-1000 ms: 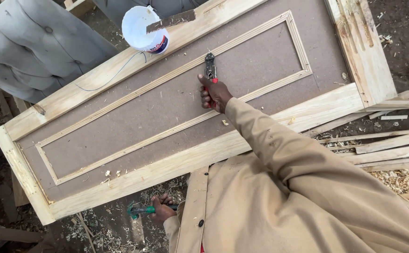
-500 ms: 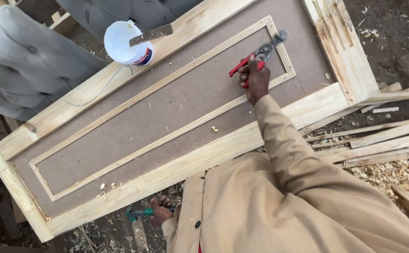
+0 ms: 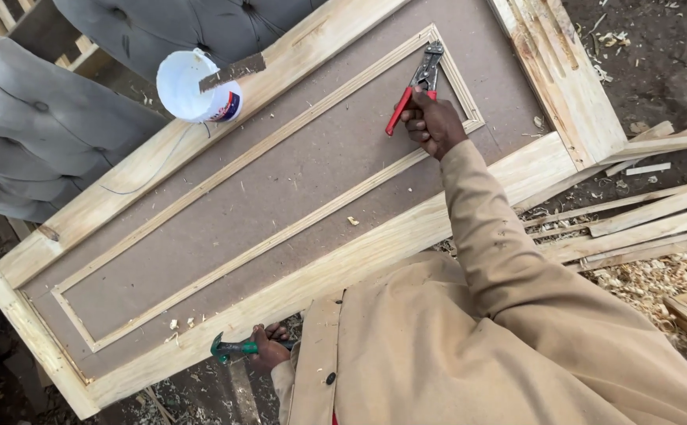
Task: The person is nailing and adjusting decorative wooden strips onto a panel using a hammer and pliers.
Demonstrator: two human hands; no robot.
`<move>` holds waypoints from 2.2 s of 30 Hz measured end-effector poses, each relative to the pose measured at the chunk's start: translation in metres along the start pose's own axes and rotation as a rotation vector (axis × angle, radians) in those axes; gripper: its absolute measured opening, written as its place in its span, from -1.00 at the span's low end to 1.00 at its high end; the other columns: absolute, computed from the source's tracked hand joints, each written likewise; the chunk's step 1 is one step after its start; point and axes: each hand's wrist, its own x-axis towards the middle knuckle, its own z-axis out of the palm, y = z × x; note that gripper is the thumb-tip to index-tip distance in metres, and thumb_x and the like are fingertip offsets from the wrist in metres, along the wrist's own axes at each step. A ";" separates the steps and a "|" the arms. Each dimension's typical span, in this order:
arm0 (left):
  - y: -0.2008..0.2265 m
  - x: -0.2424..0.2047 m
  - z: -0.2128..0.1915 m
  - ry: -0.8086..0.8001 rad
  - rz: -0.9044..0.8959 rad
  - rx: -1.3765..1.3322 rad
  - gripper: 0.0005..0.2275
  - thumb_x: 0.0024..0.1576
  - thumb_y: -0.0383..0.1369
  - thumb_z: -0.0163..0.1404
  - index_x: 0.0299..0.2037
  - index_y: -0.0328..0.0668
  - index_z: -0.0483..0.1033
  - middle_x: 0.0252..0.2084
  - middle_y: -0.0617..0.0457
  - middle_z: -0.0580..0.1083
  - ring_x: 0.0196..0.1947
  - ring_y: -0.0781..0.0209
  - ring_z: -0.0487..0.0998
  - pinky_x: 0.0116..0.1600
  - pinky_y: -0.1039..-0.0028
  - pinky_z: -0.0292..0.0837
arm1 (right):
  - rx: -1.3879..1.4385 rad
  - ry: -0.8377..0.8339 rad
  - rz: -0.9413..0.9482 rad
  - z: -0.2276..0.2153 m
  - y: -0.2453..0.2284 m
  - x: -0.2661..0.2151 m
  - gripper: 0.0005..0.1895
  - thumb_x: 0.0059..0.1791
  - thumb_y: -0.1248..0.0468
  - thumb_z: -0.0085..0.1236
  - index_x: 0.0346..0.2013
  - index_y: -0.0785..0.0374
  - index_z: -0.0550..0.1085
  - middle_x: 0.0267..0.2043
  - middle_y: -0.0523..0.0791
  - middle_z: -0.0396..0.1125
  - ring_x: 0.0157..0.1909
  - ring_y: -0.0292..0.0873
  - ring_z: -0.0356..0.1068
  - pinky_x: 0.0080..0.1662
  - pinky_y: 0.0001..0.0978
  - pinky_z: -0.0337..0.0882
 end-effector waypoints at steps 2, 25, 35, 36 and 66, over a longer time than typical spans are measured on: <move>0.018 -0.019 0.010 0.074 -0.037 0.032 -0.81 0.03 -0.27 -0.01 -0.37 -0.24 0.35 -0.59 -0.15 0.41 -0.74 0.17 0.37 -0.68 0.47 0.22 | 0.056 -0.047 0.067 -0.008 0.003 0.012 -0.69 -0.04 0.10 -0.05 -0.55 0.24 0.26 -0.61 -0.07 0.21 -0.73 -0.42 -0.06 -0.70 -0.69 -0.15; -0.017 -0.016 -0.023 0.092 -0.124 -0.078 -0.86 0.04 -0.22 -0.05 -0.46 0.01 0.29 -0.59 -0.03 0.40 -0.72 0.24 0.30 -0.67 0.47 0.17 | 0.626 0.065 -0.487 -0.015 -0.024 0.004 -0.62 -0.24 0.01 0.04 -0.51 0.33 0.40 -0.54 0.00 0.29 -0.40 0.00 0.33 -0.20 -0.08 0.43; -0.019 0.013 -0.012 0.077 -0.175 -0.037 -0.84 0.11 -0.26 -0.09 -0.45 -0.10 0.30 -0.61 -0.03 0.37 -0.73 0.25 0.28 -0.64 0.50 0.15 | -0.417 0.094 -0.099 0.004 -0.001 -0.006 -0.63 -0.07 0.12 0.03 -0.58 0.39 0.39 -0.73 0.00 0.22 -0.75 -0.15 0.22 -0.70 -0.42 0.25; -0.035 0.029 -0.021 -0.018 -0.217 -0.078 -0.81 0.11 -0.18 -0.10 -0.44 -0.02 0.25 -0.61 -0.01 0.35 -0.73 0.25 0.24 -0.62 0.49 0.13 | -0.430 0.075 -0.105 0.007 -0.003 -0.001 -0.62 -0.06 0.12 0.03 -0.62 0.38 0.36 -0.74 0.02 0.24 -0.75 -0.14 0.25 -0.68 -0.40 0.32; -0.040 0.015 -0.020 0.166 -0.234 -0.088 -0.87 0.06 -0.35 -0.11 -0.52 -0.09 0.36 -0.62 -0.06 0.41 -0.74 0.21 0.33 -0.67 0.49 0.16 | -0.159 -0.004 0.162 0.000 -0.020 0.033 -0.79 -0.05 0.17 0.02 -0.43 0.26 0.36 -0.53 -0.05 0.29 -0.51 -0.16 0.30 -0.51 -0.46 0.38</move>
